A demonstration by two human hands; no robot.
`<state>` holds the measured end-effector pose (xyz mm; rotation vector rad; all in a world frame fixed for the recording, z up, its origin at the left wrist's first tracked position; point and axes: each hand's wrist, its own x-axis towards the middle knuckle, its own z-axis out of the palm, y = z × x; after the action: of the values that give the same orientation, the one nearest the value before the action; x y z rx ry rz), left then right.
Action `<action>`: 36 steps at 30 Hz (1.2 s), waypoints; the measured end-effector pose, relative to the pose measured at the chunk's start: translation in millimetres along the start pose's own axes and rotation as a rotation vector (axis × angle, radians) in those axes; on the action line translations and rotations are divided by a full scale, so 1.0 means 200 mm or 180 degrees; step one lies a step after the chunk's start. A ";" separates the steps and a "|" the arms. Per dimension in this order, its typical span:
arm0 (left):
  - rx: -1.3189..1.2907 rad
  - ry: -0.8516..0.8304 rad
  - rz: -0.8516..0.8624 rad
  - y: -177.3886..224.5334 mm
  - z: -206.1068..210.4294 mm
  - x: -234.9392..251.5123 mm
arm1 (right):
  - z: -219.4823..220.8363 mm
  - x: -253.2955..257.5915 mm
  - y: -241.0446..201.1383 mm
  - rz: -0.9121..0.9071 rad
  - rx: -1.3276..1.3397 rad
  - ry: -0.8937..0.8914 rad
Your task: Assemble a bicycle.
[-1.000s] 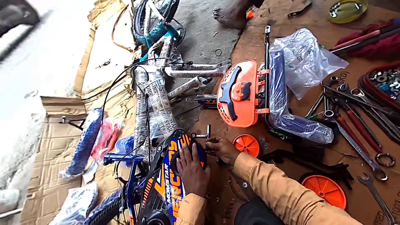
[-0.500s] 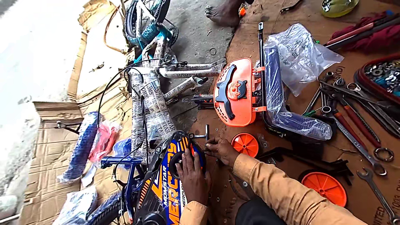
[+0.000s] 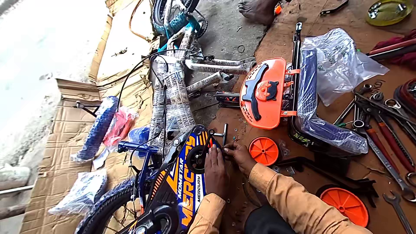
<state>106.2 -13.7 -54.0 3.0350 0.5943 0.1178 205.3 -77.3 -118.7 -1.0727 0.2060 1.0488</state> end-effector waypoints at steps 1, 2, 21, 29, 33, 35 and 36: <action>-0.0043 0.0000 -0.0018 0.00 0.01 0.00 | 0.00 0.00 -0.01 -0.0019 -0.0058 0.0002; -0.0085 0.0018 -0.0036 0.00 0.02 0.00 | 0.00 0.00 -0.02 -0.0020 -0.0113 -0.0002; -0.0309 0.0122 0.0352 -0.13 0.01 -0.14 | -0.08 -0.06 -0.06 -0.0324 -0.1435 -0.0154; -0.0513 0.0128 -0.0645 -0.53 -0.34 0.22 | -0.14 -0.21 0.03 -0.0384 -0.3652 -0.1171; -0.0356 -0.0863 -0.1287 -0.83 -0.38 0.34 | -0.12 -0.23 0.03 -0.0309 -0.3247 -0.1268; -0.0282 -0.1095 -0.1293 -0.86 -0.39 0.38 | -0.10 -0.23 0.01 -0.0294 -0.3065 -0.1366; -0.0260 -0.1188 -0.1307 -0.85 -0.40 0.40 | -0.09 -0.22 0.02 -0.0301 -0.2923 -0.1413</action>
<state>109.0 176.7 20.8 2.6798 1.1121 -0.4155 184.6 -117.7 -102.4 -1.5909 -0.7475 1.2946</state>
